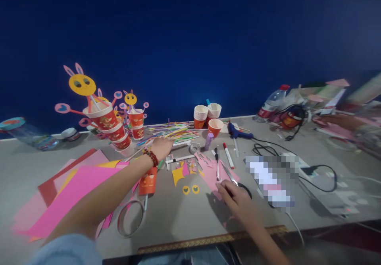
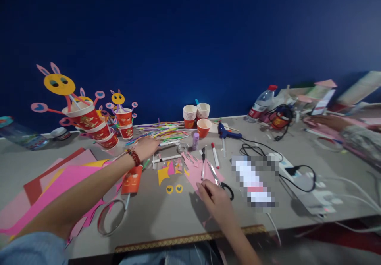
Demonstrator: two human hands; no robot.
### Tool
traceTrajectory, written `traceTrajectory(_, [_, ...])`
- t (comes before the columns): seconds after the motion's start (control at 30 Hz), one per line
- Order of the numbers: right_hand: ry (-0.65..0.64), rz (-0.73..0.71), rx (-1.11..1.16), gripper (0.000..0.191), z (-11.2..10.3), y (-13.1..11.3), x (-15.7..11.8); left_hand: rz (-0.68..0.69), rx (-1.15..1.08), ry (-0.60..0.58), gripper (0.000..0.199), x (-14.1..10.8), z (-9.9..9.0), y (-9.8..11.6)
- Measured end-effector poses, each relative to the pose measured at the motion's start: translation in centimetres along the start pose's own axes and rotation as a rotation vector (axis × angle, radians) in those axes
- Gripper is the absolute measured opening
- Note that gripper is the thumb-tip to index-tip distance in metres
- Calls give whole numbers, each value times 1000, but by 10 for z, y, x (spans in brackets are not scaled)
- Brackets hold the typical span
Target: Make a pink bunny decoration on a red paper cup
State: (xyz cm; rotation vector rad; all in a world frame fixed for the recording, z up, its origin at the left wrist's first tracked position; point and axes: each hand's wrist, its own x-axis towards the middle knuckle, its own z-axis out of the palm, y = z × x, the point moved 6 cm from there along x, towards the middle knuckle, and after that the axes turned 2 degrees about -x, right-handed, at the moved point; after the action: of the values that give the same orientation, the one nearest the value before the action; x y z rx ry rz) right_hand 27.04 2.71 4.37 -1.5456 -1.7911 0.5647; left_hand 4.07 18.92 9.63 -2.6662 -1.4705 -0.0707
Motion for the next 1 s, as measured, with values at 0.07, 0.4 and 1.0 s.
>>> traceTrajectory(0.07, [6, -16, -20, 39, -1, -1, -2, -1, -11, -10, 32, 5, 0, 0])
traceTrajectory(0.4, [-29, -18, -21, 37, 11, 5, -5, 96, -181, 147, 23, -128, -46, 15])
traceTrajectory(1.0, [-92, -30, 115, 34, 35, -22, 1, -157, -666, 232, 10, -272, -20, 4])
